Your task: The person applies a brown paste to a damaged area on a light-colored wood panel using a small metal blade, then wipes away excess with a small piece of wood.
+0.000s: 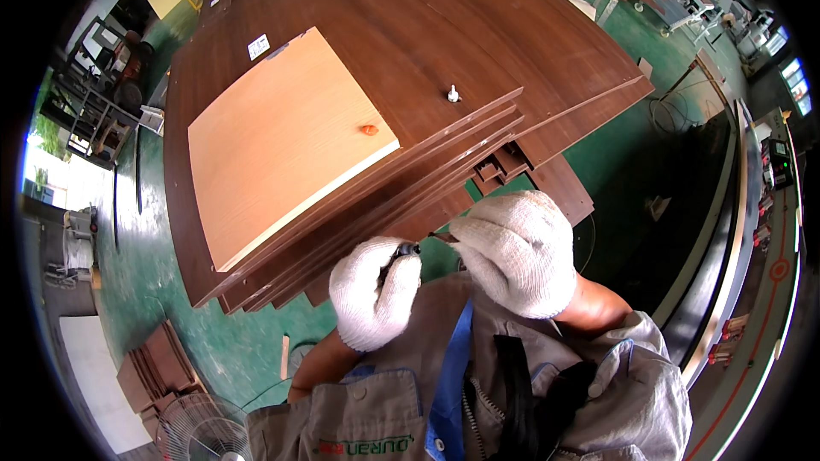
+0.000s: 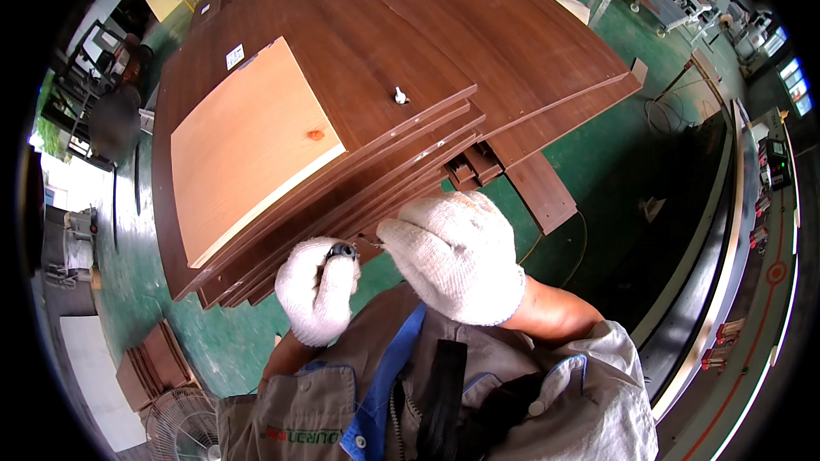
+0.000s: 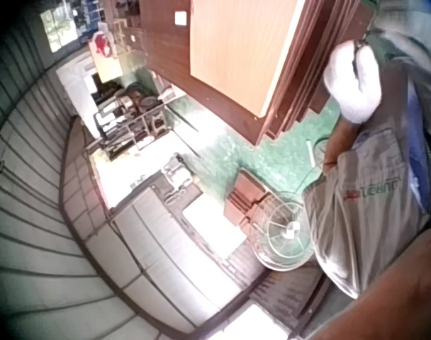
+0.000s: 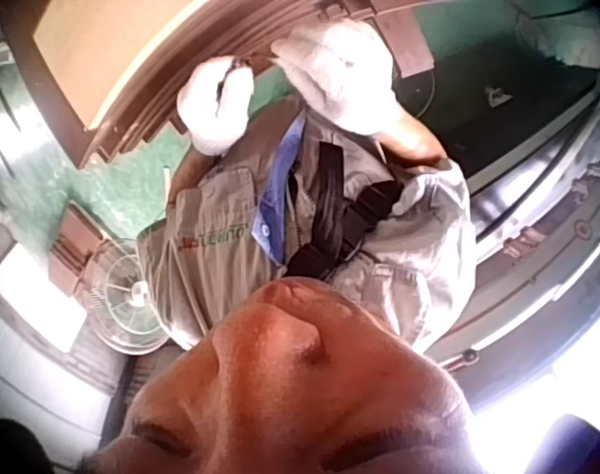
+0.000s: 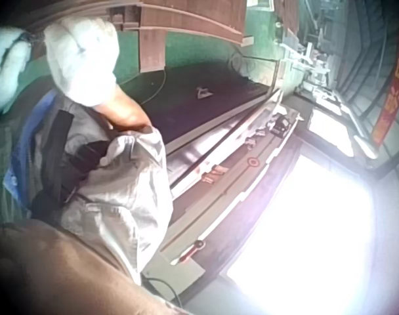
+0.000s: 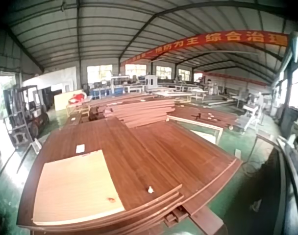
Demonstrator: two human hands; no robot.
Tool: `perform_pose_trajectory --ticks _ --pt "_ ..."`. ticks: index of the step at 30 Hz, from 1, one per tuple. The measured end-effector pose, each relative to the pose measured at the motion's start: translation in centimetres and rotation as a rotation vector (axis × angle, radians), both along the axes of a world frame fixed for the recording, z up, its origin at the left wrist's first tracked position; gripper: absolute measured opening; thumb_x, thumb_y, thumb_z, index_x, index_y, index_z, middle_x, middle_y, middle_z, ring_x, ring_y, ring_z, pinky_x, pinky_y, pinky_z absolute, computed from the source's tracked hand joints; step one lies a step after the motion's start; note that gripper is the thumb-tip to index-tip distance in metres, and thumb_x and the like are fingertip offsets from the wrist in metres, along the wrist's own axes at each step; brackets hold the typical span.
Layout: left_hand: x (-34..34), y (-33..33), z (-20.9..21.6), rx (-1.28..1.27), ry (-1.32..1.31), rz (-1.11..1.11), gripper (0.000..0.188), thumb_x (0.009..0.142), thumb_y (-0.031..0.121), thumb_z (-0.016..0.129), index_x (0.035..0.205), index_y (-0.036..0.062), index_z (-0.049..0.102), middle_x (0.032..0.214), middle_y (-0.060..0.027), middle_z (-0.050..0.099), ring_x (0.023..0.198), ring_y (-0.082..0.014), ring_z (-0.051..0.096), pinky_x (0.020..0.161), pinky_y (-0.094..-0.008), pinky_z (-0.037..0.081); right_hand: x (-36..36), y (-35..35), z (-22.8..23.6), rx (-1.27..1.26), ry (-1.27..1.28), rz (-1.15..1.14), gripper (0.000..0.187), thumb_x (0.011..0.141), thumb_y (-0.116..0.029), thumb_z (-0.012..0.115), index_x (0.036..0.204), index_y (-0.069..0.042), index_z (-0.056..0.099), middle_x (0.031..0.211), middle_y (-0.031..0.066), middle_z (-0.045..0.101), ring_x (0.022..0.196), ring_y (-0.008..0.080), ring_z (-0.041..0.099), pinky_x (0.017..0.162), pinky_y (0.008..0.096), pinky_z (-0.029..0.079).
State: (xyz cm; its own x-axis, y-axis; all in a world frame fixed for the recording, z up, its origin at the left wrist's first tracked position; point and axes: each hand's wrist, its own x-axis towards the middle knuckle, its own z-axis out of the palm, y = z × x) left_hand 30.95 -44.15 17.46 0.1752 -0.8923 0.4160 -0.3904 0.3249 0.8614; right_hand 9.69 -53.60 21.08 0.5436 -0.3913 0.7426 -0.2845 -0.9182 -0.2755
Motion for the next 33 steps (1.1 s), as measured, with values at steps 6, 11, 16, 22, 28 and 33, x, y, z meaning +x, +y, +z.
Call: perform_pose_trajectory --ticks 6,11,16,22,28,33 --pt "1.3 -1.8 7.3 0.038 -0.155 -0.045 0.016 0.099 -0.002 0.07 0.115 -0.0019 0.071 0.095 -0.0158 0.075 0.075 -0.0237 0.073 0.071 -0.0342 0.059 -1.8 -1.8 -0.4 0.281 -0.191 -0.085 0.024 0.091 -0.001 0.082 0.113 -0.002 0.074 0.102 0.0167 0.075 0.09 0.0365 0.073 0.079 0.0431 0.059" --pt "3.3 -12.4 13.8 -0.063 -0.745 -0.177 0.018 0.103 0.016 0.066 0.115 0.0034 0.072 0.101 -0.0183 0.074 0.093 -0.0393 0.072 0.083 -0.0461 0.058 -2.9 -2.7 -3.2 0.531 -0.414 -0.108 0.033 0.099 0.007 0.075 0.13 0.003 0.067 0.116 0.0118 0.076 0.1 0.0155 0.073 0.085 0.0297 0.06" --pt "4.5 -22.7 11.5 0.314 -0.919 -0.172 0.034 0.1 0.035 0.066 0.099 0.0043 0.081 0.095 -0.0182 0.077 0.09 -0.038 0.073 0.083 -0.0494 0.056 -2.4 -1.7 -2.9 0.666 -0.555 -0.055 0.033 0.095 0.006 0.077 0.125 -0.001 0.066 0.109 0.0118 0.078 0.092 0.0187 0.076 0.081 0.0311 0.062" --pt "5.0 -24.1 11.9 0.331 -0.752 -0.243 0.04 0.1 0.044 0.065 0.1 0.0069 0.08 0.088 -0.0154 0.075 0.086 -0.0334 0.071 0.082 -0.045 0.055 -5.2 -2.1 -3.7 0.526 -0.456 -0.189 0.033 0.09 0.002 0.081 0.122 -0.001 0.071 0.103 0.0139 0.077 0.088 0.0263 0.075 0.08 0.0349 0.06" --pt "19.0 -24.8 6.2 0.315 -1.022 0.359 0.066 0.104 0.058 0.06 0.148 0.0079 0.064 0.147 -0.0237 0.064 0.138 -0.0418 0.059 0.117 -0.0482 0.047 -4.0 -1.0 -1.7 0.497 -0.251 -0.179 0.031 0.092 0.002 0.08 0.122 0.004 0.075 0.101 0.0125 0.075 0.086 0.0231 0.072 0.079 0.035 0.058" --pt "18.0 -20.6 6.9 0.247 -0.959 0.185 0.064 0.103 0.055 0.064 0.148 0.0091 0.063 0.148 -0.0209 0.065 0.143 -0.0406 0.055 0.121 -0.0509 0.042 -2.2 -0.9 0.1 0.571 -0.217 0.076 0.032 0.091 0.0 0.08 0.123 0.004 0.076 0.106 0.018 0.077 0.096 0.0304 0.074 0.086 0.0376 0.058"
